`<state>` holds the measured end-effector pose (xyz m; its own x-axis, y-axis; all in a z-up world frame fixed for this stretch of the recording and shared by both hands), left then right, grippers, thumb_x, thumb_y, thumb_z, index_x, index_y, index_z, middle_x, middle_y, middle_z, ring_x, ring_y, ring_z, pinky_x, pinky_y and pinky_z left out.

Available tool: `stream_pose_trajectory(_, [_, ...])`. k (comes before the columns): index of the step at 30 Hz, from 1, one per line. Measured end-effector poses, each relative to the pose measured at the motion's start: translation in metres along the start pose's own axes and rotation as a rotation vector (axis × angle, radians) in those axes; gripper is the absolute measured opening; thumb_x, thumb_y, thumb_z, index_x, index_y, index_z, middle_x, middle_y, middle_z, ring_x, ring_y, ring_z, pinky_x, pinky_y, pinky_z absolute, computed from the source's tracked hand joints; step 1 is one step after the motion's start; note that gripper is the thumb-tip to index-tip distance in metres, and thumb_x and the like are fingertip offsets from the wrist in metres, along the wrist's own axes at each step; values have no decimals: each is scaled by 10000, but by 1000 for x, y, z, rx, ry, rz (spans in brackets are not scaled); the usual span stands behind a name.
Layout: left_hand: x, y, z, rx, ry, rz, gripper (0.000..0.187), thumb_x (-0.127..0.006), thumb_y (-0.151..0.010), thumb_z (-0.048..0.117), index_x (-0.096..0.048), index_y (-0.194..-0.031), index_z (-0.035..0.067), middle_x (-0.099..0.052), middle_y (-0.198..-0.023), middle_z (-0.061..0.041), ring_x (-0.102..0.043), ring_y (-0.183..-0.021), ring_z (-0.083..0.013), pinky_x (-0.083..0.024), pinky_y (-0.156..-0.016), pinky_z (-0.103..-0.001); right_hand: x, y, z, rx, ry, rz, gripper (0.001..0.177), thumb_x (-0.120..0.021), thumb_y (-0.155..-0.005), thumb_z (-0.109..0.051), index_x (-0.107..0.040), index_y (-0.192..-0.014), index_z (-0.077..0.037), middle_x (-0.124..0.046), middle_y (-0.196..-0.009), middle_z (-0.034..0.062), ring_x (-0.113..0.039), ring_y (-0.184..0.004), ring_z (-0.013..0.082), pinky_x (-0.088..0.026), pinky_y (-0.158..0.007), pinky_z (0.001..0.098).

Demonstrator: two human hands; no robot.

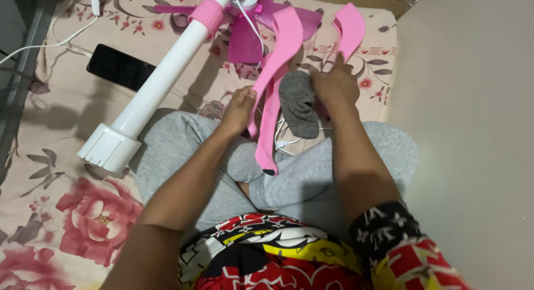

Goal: The person assembles a small pink and white fan by attaching the head to the stand. They then use a gray cloth to wipe the fan blades and the plastic base components.

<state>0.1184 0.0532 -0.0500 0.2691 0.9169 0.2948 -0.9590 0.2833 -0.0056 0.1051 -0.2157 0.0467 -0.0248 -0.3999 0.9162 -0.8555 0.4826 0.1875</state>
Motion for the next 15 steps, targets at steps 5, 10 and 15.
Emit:
stream_pose_trajectory(5, [-17,14,11,101,-14,-45,347,-484,-1081,266,-628,-1323,62,-603,-1222,-162,-618,-1125,-294,-477,-1014,-376,-59,-21,32,-179,15,-127,1102,-745,-847,-417,-31,-1597,-38,-616,-1287,227,-628,-1145,399,-510,-950,491])
stream_pose_trajectory(10, [-6,22,57,-22,-111,53,495,-579,-992,196,-483,-1457,55,-488,-1440,-215,-509,-1329,-360,-400,-1120,-410,-61,-31,36,-192,-363,-30,962,-741,-941,-447,-194,-1546,63,-695,-1223,262,-690,-1112,370,-527,-993,428])
stream_pose_trajectory(15, [9,27,102,-289,-89,111,527,-602,-1031,186,-460,-1528,80,-488,-1558,-158,-460,-1488,-320,-365,-1249,-418,-27,10,17,-110,-856,145,932,-622,-934,-195,-18,-1626,-34,-637,-1347,274,-713,-1134,324,-543,-986,373])
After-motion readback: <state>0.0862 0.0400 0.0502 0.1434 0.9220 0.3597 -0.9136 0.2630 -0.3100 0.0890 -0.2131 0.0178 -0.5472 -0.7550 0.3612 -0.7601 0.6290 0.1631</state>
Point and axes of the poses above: each hand's wrist, its own y-axis away from the middle knuckle, its own x-axis out of the back of the hand, z = x × y, the point moved 5 cm from there along -y, towards the middle knuckle
